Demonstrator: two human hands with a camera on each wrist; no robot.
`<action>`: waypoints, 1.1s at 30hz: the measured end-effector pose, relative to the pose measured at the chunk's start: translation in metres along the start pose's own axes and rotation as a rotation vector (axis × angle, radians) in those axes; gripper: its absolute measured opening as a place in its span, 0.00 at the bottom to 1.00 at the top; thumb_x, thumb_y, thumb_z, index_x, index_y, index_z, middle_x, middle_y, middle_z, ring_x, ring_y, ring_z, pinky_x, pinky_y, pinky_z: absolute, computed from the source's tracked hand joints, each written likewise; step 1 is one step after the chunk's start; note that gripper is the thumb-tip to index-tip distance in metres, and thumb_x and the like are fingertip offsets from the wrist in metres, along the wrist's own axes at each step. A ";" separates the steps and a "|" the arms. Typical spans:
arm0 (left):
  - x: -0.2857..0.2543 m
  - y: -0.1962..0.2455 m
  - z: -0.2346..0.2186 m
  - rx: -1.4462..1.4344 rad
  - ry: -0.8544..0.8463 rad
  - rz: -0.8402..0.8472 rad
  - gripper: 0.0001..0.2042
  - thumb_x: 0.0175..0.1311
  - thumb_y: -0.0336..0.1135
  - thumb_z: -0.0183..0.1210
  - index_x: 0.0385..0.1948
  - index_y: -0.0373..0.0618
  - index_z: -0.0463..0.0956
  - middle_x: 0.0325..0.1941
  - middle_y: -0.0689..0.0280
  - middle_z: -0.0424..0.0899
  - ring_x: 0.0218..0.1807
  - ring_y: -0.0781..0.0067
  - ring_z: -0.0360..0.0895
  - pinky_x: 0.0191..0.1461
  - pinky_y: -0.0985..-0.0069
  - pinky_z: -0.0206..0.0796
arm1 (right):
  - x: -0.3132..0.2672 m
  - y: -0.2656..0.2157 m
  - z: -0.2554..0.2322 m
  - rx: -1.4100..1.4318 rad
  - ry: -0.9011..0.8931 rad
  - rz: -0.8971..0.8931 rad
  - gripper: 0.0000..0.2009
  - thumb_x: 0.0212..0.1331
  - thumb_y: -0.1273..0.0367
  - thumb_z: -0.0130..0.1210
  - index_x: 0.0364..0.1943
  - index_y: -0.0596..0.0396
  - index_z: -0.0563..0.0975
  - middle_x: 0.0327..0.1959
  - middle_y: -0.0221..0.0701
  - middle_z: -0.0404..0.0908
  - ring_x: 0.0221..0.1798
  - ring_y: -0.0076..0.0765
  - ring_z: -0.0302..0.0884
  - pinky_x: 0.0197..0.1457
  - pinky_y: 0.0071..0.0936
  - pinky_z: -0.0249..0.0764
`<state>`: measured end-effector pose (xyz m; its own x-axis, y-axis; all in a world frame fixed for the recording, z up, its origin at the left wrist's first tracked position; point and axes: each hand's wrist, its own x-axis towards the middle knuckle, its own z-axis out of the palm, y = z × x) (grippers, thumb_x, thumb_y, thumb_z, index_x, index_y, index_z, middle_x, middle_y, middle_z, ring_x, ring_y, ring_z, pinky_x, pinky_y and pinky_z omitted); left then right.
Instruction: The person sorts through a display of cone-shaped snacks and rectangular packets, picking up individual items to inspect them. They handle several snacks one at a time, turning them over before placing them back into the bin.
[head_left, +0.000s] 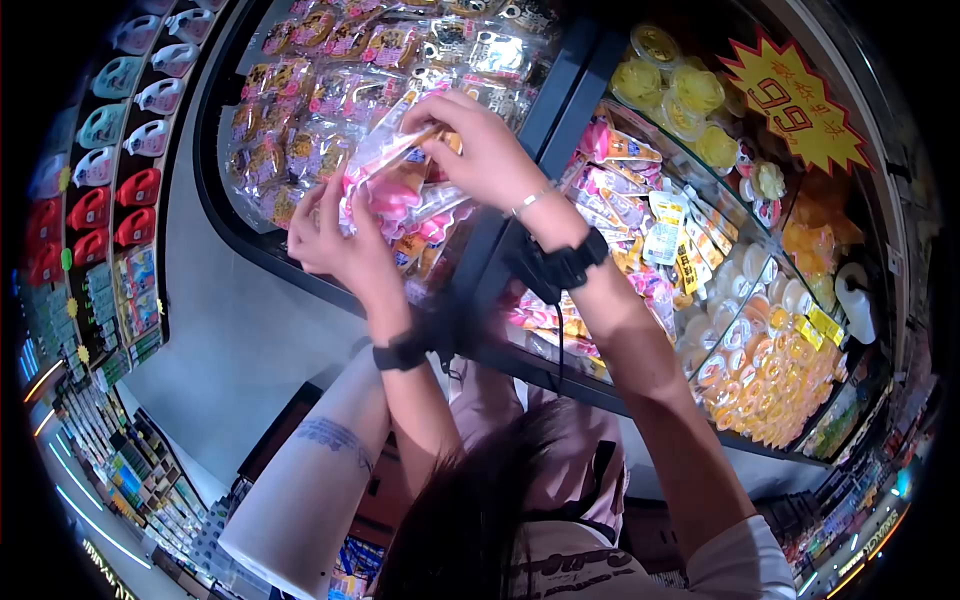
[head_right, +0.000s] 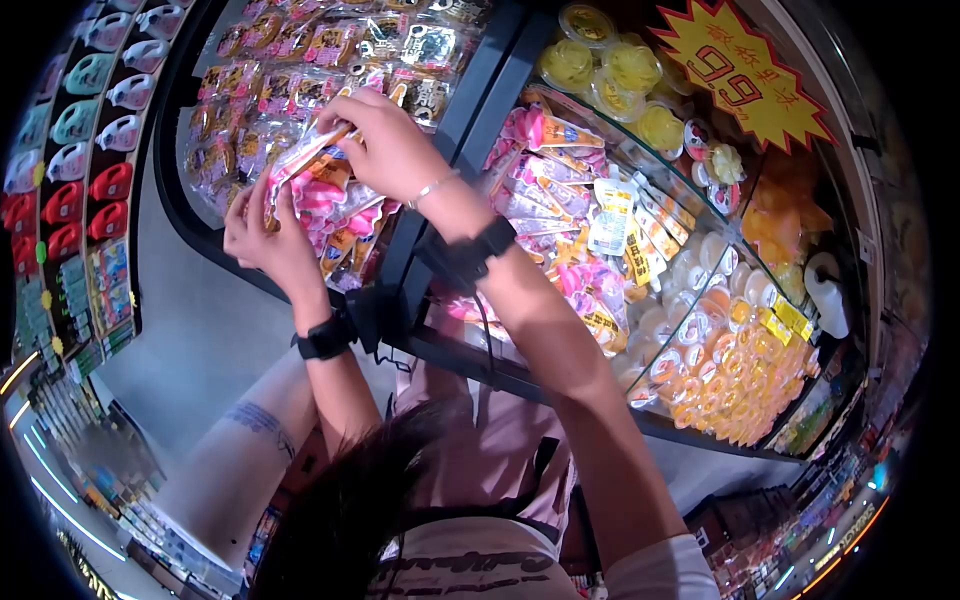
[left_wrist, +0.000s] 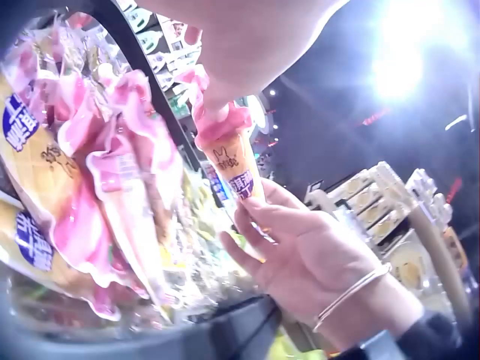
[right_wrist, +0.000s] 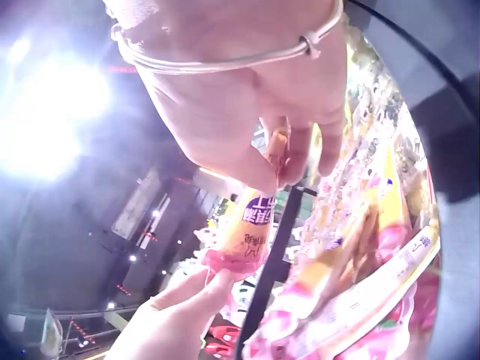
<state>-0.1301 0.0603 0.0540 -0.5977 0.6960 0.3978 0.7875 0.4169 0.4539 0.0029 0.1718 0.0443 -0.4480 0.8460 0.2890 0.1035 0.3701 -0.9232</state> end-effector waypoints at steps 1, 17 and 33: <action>0.002 -0.009 0.013 0.035 -0.022 -0.013 0.13 0.61 0.39 0.60 0.48 0.57 0.83 0.55 0.67 0.76 0.61 0.59 0.61 0.65 0.57 0.48 | 0.009 0.015 0.006 -0.073 -0.032 -0.057 0.12 0.53 0.77 0.56 0.43 0.56 0.78 0.40 0.35 0.79 0.44 0.42 0.78 0.51 0.34 0.74; -0.064 0.044 -0.021 -0.319 -0.260 0.375 0.11 0.60 0.26 0.56 0.45 0.43 0.78 0.45 0.56 0.80 0.50 0.56 0.73 0.57 0.62 0.60 | -0.180 0.004 -0.072 -0.164 0.272 0.657 0.07 0.61 0.76 0.47 0.36 0.57 0.78 0.36 0.40 0.79 0.43 0.50 0.77 0.51 0.40 0.71; -0.157 0.043 0.025 0.015 -1.125 0.785 0.21 0.53 0.28 0.62 0.51 0.42 0.72 0.42 0.58 0.80 0.49 0.57 0.78 0.54 0.66 0.70 | -0.269 0.044 -0.062 -0.254 -0.088 0.584 0.04 0.52 0.74 0.56 0.32 0.53 0.75 0.34 0.38 0.74 0.41 0.50 0.74 0.44 0.41 0.71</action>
<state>0.0013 -0.0161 -0.0083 0.4394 0.8413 -0.3149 0.8651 -0.3019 0.4006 0.1834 -0.0155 -0.0583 -0.3243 0.9050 -0.2755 0.5546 -0.0541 -0.8304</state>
